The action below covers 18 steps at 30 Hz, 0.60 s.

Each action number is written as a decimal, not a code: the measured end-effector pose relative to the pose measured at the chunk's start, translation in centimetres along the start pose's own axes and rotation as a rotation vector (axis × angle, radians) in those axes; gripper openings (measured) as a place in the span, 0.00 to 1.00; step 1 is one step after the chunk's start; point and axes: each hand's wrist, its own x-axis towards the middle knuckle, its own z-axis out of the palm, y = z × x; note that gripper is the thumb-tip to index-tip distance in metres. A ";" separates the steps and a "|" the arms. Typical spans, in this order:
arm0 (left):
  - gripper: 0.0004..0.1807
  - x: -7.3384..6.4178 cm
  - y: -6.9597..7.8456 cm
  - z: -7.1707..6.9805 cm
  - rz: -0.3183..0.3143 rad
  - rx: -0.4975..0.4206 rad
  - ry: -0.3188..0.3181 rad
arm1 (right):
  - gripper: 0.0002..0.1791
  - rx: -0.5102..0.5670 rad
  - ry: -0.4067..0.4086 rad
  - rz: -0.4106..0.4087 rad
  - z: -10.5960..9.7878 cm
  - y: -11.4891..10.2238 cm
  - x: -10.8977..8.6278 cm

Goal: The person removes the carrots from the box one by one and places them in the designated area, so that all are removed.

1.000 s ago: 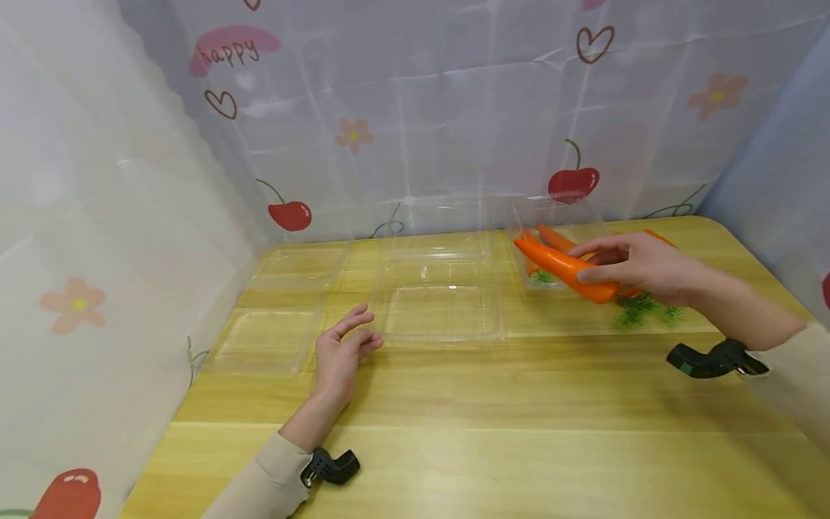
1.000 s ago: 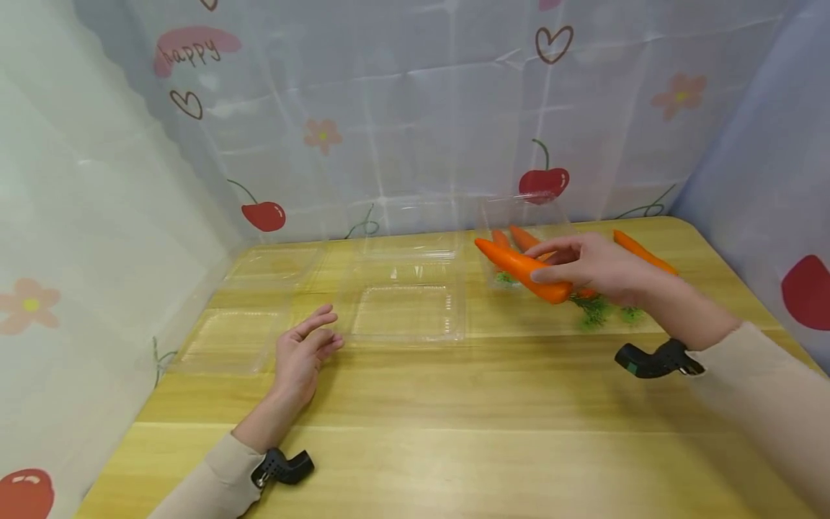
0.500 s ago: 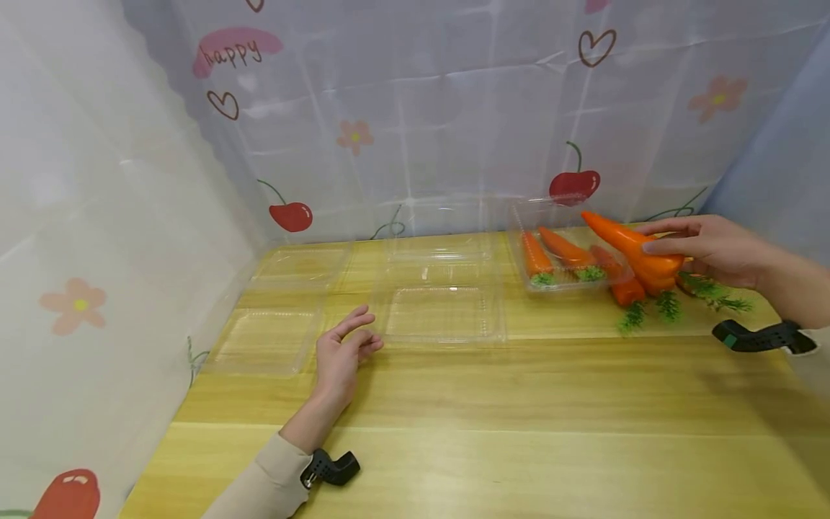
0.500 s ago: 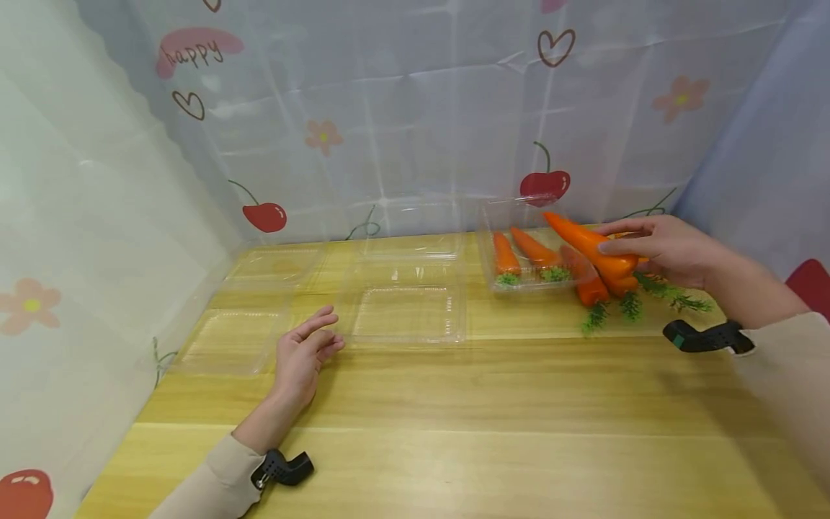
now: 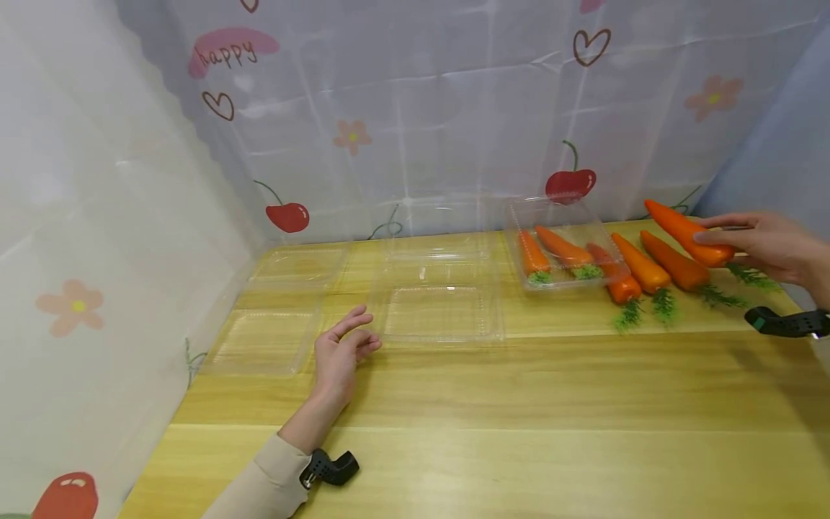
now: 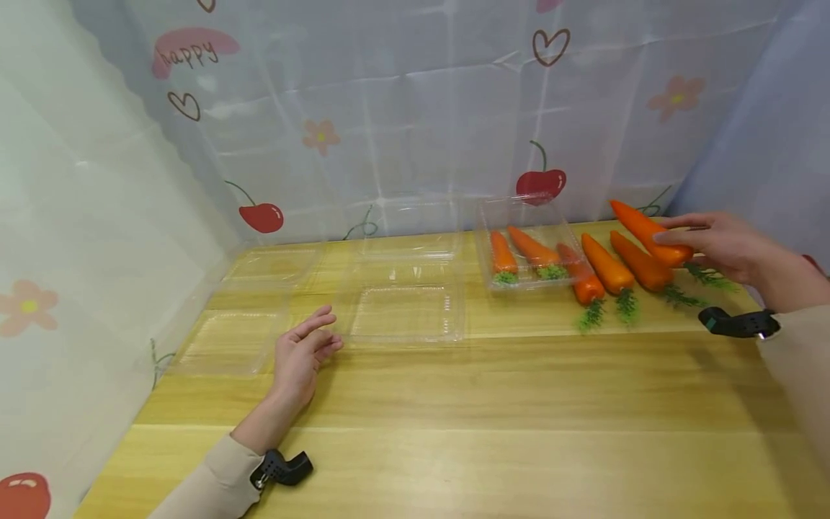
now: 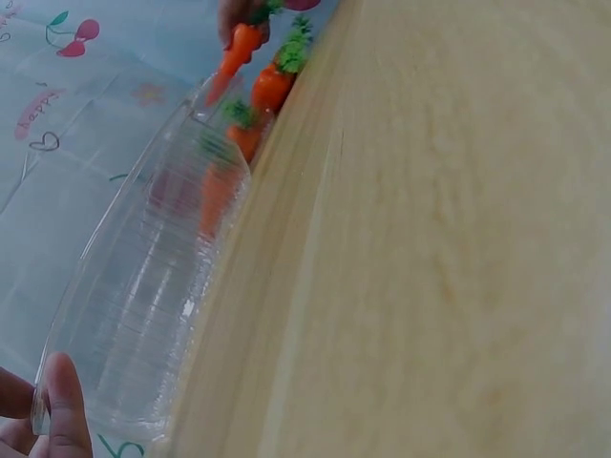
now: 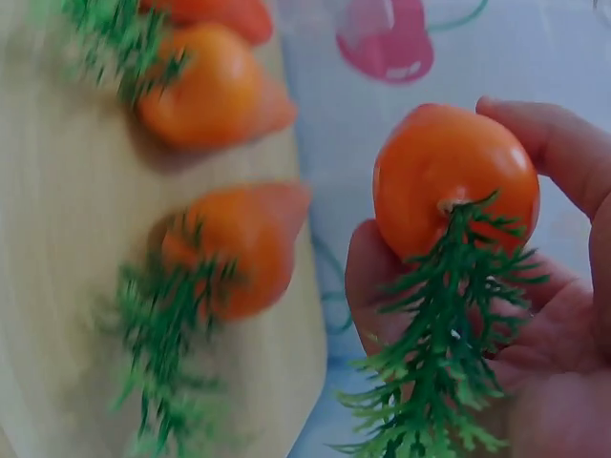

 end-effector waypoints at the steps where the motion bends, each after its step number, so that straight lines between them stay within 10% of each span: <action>1: 0.22 0.0 0.0 0.0 0.001 -0.003 0.003 | 0.32 -0.014 0.012 0.010 -0.1 0.3 0.1; 6: 0.22 0.0 0.1 -0.1 0.001 -0.002 0.008 | 0.54 -0.055 0.076 0.045 -0.1 2.0 0.6; 18: 0.22 -0.1 -0.2 -0.4 -0.001 0.000 0.015 | 0.51 -0.127 0.179 0.043 0.7 4.8 1.5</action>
